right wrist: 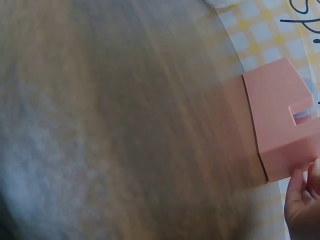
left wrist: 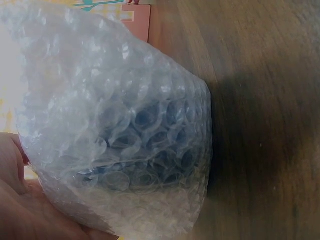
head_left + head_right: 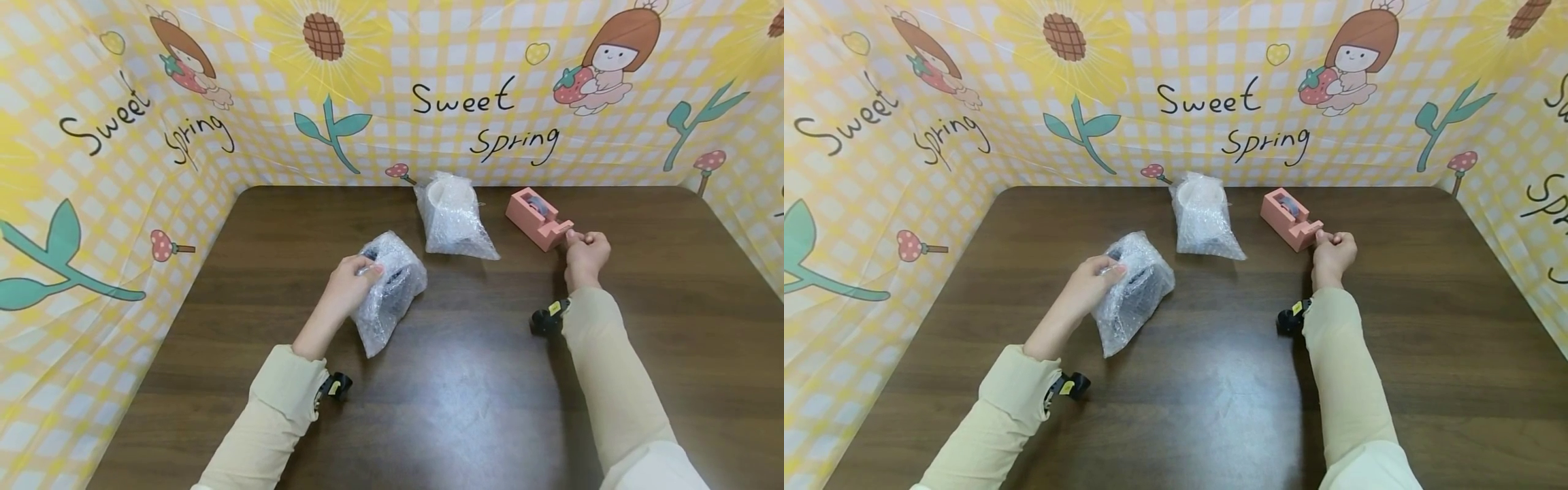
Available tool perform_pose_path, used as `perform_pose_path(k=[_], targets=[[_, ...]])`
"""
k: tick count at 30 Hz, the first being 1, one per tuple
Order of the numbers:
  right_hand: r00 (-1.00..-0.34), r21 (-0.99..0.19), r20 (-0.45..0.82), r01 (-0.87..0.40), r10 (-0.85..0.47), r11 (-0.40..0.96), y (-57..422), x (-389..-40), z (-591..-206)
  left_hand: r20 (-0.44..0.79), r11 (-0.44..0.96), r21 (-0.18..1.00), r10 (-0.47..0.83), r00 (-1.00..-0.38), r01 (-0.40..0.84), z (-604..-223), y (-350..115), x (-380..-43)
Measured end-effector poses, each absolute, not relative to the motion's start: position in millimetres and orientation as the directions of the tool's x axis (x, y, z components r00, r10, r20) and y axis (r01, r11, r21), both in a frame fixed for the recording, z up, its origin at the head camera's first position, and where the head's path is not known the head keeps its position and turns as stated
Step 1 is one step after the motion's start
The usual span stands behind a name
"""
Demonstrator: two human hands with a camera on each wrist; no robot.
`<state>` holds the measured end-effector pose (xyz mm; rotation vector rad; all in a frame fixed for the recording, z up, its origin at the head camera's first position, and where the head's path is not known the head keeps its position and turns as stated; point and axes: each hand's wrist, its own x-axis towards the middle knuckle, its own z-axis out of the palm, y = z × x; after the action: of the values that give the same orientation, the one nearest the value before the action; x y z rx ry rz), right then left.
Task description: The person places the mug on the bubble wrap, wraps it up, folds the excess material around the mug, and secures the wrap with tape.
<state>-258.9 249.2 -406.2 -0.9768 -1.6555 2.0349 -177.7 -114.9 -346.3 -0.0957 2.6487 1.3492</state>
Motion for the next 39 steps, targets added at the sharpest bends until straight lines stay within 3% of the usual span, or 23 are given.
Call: perform_pose_path(k=[7,14,22,27,34,39], targets=[[-0.711,-0.944,-0.299,0.124,0.637,-0.306,250,-258,-406,-0.176,0.589,0.798,0.019,-0.984,-0.131,-346,-114,-177],[-0.679,-0.853,-0.428,0.086,0.596,-0.514,257,-252,-416,-0.186,0.600,0.789,0.026,-0.982,-0.133,-348,-115,-178],[-0.679,-0.818,-0.396,-0.046,0.618,-0.574,265,-252,-411,-0.214,0.599,0.786,0.030,-0.976,-0.154,-345,-118,-179],[-0.718,-0.843,-0.319,-0.083,0.619,-0.531,266,-246,-394,-0.259,0.596,0.783,0.047,-0.965,-0.181,-341,-121,-181],[-0.775,-0.821,-0.106,-0.286,0.623,-0.495,239,-241,-364,-0.323,0.561,0.791,0.042,-0.946,-0.245,-337,-126,-190],[-0.843,-0.888,-0.005,-0.244,0.538,-0.390,200,-230,-348,-0.346,0.540,0.796,0.033,-0.938,-0.274,-337,-127,-194]])
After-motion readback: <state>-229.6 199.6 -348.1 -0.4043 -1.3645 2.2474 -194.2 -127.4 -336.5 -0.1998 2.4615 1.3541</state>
